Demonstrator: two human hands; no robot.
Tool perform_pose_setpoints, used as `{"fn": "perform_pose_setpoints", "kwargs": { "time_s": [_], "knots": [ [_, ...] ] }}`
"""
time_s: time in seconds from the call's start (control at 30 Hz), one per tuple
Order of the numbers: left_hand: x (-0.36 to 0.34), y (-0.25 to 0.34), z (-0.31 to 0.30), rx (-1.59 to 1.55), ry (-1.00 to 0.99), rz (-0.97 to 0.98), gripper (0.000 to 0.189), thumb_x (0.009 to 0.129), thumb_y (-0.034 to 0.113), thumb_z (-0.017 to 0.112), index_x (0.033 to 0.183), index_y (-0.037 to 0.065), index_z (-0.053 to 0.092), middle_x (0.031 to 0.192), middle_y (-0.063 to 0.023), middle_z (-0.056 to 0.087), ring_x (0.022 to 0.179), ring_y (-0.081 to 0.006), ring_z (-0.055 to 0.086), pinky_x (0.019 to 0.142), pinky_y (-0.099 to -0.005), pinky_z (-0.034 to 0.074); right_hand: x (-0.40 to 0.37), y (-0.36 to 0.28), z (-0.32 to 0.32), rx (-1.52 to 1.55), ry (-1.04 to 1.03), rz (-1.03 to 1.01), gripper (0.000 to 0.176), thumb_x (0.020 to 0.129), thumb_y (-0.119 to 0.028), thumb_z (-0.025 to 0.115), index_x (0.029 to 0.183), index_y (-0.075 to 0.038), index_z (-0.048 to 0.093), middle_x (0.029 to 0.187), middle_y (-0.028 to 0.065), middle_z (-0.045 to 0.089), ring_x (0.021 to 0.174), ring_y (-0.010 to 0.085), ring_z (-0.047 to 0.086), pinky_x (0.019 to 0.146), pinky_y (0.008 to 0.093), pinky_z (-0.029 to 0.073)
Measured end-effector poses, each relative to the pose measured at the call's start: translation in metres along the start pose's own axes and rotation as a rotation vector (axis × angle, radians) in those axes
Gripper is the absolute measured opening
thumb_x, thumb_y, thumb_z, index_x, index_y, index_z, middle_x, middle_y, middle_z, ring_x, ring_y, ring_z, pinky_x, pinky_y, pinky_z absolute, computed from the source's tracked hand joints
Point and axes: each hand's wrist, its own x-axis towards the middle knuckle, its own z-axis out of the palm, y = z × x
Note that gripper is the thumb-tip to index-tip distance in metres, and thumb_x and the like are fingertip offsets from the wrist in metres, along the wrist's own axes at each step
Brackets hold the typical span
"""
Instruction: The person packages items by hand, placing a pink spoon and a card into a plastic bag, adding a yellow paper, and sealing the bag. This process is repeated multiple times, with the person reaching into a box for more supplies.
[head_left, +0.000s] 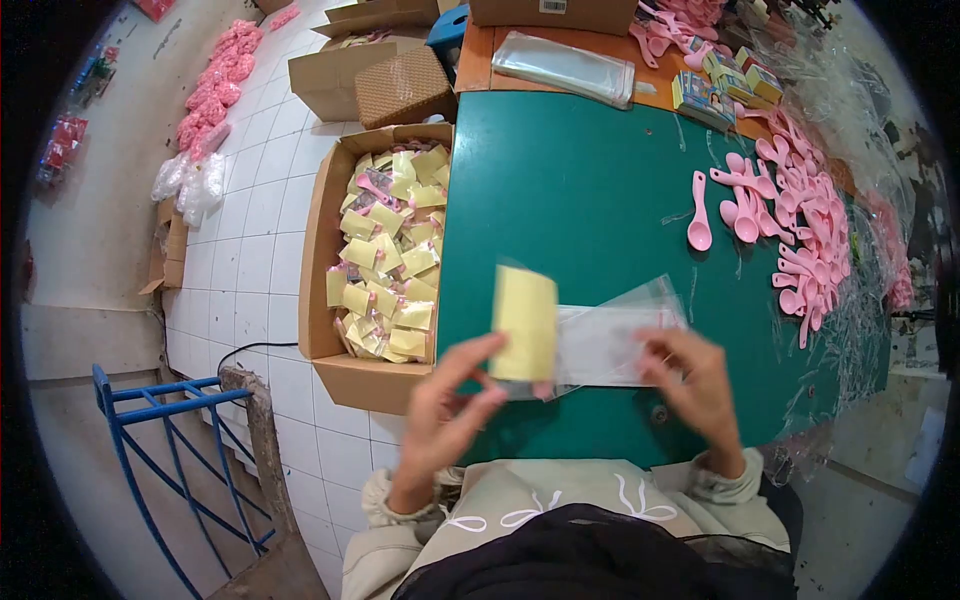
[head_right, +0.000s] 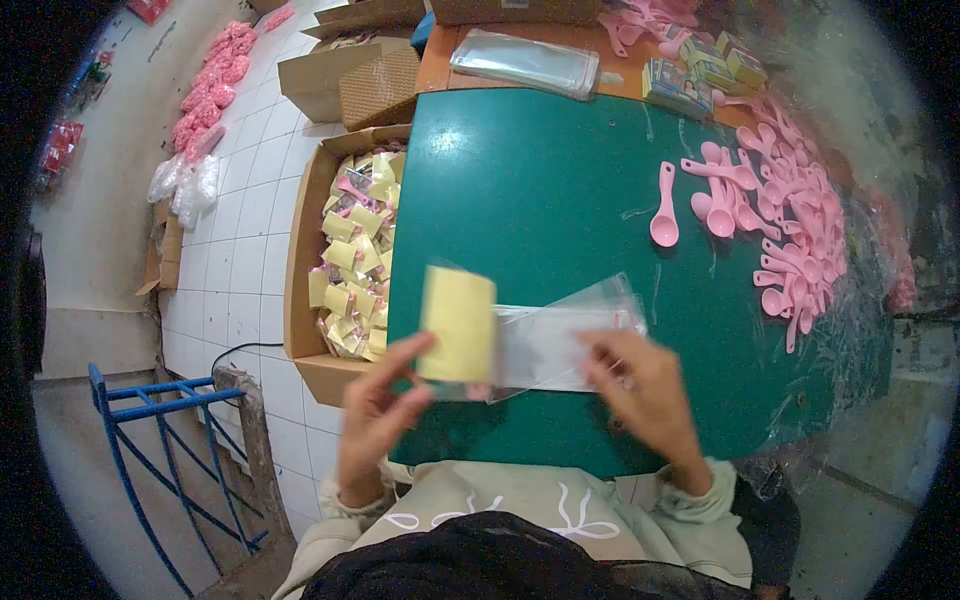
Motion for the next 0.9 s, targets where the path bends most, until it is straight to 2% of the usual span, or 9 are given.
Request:
{"fn": "perform_pose_setpoints", "kwargs": {
  "time_s": [0.07,0.2,0.3,0.37,0.43,0.47,0.57,0.67,0.9],
  "knots": [
    [-0.001,0.009,-0.033,-0.040,0.179,-0.018,0.051,0.079,-0.006,0.060,0.129,0.001,0.048,0.124,-0.0071,0.052,0.083,-0.0077,0.051,0.062,-0.0169,0.048,0.017,0.006,-0.029,-0.262,0.206,-0.139,0.024,0.081,-0.008,0.062,0.104,-0.001,0.061,0.086,0.0117,0.060,0.070,0.0191,0.059,0.061,0.0298,0.048],
    [0.004,0.014,-0.085,0.775,0.434,0.045,0.049,0.079,0.005,0.065,0.124,-0.002,0.049,0.117,-0.0148,0.056,0.081,-0.0221,0.057,0.068,-0.0299,0.051,0.072,0.049,-0.083,-0.519,0.377,-0.224,0.021,0.081,-0.012,0.061,0.099,-0.002,0.061,0.086,0.0124,0.059,0.076,0.0225,0.058,0.066,0.0312,0.046],
    [0.012,0.019,-0.081,1.363,0.309,-0.053,0.049,0.078,0.016,0.067,0.120,-0.004,0.051,0.113,-0.0193,0.056,0.093,-0.0324,0.058,0.078,-0.0374,0.049,0.118,0.074,-0.094,-0.535,0.479,-0.177,0.021,0.080,-0.013,0.061,0.099,-0.003,0.060,0.088,0.0147,0.058,0.074,0.0273,0.057,0.068,0.0360,0.046],
    [0.031,0.028,-0.052,1.292,0.139,0.196,0.057,0.078,0.025,0.066,0.124,0.000,0.045,0.112,-0.0188,0.056,0.103,-0.0327,0.055,0.089,-0.0400,0.044,0.144,0.100,-0.093,-0.643,0.532,-0.174,0.025,0.079,-0.012,0.062,0.102,-0.003,0.059,0.088,0.0161,0.058,0.074,0.0293,0.056,0.069,0.0382,0.046],
    [0.058,0.032,-0.015,1.091,-0.151,0.496,0.054,0.078,0.032,0.064,0.119,-0.001,0.049,0.112,-0.0184,0.055,0.102,-0.0322,0.055,0.089,-0.0375,0.045,0.157,0.113,-0.092,-0.731,0.484,-0.265,0.030,0.077,-0.011,0.062,0.105,-0.004,0.056,0.089,0.0177,0.058,0.075,0.0314,0.055,0.069,0.0397,0.045],
    [0.067,0.030,0.004,1.018,-0.322,0.454,0.048,0.081,0.034,0.062,0.112,-0.001,0.053,0.115,-0.0179,0.053,0.104,-0.0326,0.054,0.089,-0.0358,0.045,0.162,0.114,-0.092,-0.775,0.458,-0.313,0.033,0.076,-0.010,0.062,0.107,-0.004,0.055,0.089,0.0185,0.058,0.075,0.0324,0.055,0.069,0.0405,0.045],
    [0.104,-0.001,0.054,0.906,-0.321,0.641,0.037,0.082,0.032,0.063,0.094,-0.002,0.056,0.099,-0.0164,0.053,0.091,-0.0322,0.055,0.076,-0.0383,0.047,0.155,0.089,-0.095,-0.394,0.282,0.003,0.048,0.071,-0.007,0.063,0.118,-0.009,0.052,0.094,0.0147,0.059,0.079,0.0239,0.057,0.072,0.0329,0.046],
    [0.128,-0.020,0.080,0.835,-0.190,0.653,0.032,0.081,0.029,0.064,0.091,-0.001,0.056,0.090,-0.0148,0.052,0.080,-0.0303,0.055,0.069,-0.0388,0.047,0.136,0.071,-0.100,-0.214,0.258,-0.046,0.044,0.077,-0.008,0.061,0.120,-0.008,0.052,0.097,0.0106,0.059,0.081,0.0172,0.056,0.071,0.0293,0.046],
    [0.147,-0.029,0.078,0.492,-0.379,0.403,0.025,0.075,0.019,0.070,0.092,0.004,0.058,0.084,-0.0105,0.058,0.074,-0.0262,0.059,0.064,-0.0376,0.047,0.060,0.017,-0.083,0.135,0.360,-0.149,0.027,0.091,-0.008,0.051,0.117,-0.001,0.053,0.097,0.0063,0.056,0.084,0.0105,0.055,0.068,0.0230,0.048]
  ]
}}
